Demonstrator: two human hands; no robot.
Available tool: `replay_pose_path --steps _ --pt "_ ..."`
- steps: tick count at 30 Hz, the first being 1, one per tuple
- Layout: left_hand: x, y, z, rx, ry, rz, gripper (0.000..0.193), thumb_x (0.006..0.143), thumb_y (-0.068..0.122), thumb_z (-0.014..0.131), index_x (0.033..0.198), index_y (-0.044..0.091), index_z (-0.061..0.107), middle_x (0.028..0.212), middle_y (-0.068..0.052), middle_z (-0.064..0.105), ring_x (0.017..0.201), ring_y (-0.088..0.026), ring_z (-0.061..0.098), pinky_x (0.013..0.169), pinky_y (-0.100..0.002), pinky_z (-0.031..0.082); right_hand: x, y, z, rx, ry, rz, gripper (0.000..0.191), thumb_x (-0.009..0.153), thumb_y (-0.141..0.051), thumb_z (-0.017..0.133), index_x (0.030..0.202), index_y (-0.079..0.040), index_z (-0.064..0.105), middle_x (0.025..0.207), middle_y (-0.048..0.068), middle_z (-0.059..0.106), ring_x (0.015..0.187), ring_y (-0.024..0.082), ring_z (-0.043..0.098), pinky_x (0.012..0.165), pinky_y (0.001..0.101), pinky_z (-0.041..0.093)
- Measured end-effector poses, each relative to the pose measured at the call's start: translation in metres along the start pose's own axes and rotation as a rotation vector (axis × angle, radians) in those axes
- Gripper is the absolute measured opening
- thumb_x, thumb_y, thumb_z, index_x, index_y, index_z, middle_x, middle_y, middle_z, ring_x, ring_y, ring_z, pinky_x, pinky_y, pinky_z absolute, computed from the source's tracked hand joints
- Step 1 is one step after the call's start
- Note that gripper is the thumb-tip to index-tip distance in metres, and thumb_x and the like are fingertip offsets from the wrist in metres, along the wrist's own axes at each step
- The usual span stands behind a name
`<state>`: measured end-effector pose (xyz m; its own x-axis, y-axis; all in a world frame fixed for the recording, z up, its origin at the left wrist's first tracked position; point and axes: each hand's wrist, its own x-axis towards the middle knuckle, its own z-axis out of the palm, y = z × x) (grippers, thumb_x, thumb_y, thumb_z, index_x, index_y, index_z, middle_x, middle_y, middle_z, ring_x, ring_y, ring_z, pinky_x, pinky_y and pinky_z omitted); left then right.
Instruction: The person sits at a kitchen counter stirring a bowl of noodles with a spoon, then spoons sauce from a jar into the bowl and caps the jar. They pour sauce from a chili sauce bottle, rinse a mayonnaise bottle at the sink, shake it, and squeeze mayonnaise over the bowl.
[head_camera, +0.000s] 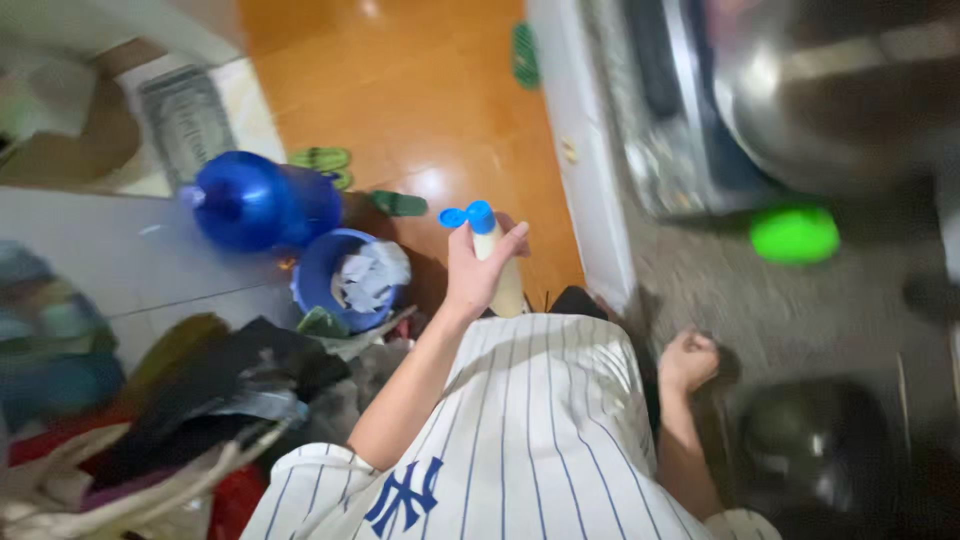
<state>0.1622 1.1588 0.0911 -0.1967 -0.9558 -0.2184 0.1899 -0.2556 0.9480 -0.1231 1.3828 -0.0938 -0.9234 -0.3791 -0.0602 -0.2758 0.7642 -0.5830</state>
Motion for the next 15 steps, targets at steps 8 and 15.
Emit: replay_pose_path --steps 8,15 --pt "0.177 0.074 -0.154 -0.204 0.285 0.191 0.017 0.092 0.01 0.077 0.092 0.004 0.061 0.081 -0.006 0.066 0.074 -0.017 0.068 0.071 -0.032 0.057 0.024 -0.337 0.242 0.363 -0.58 -0.332 0.044 0.107 -0.028 0.069 0.08 0.006 0.065 0.068 0.006 0.056 0.064 0.012 0.048 0.059 0.0348 0.039" --pt "0.308 0.146 -0.272 -0.313 0.656 0.219 0.018 0.09 0.009 0.077 0.093 0.006 0.06 0.082 -0.006 0.065 0.074 -0.017 0.067 0.069 -0.035 0.057 0.037 -0.625 0.409 0.374 -0.918 -0.531 0.047 0.104 -0.035 0.064 0.069 -0.005 0.052 0.062 -0.006 0.04 0.061 0.006 0.035 0.053 0.0298 0.028"
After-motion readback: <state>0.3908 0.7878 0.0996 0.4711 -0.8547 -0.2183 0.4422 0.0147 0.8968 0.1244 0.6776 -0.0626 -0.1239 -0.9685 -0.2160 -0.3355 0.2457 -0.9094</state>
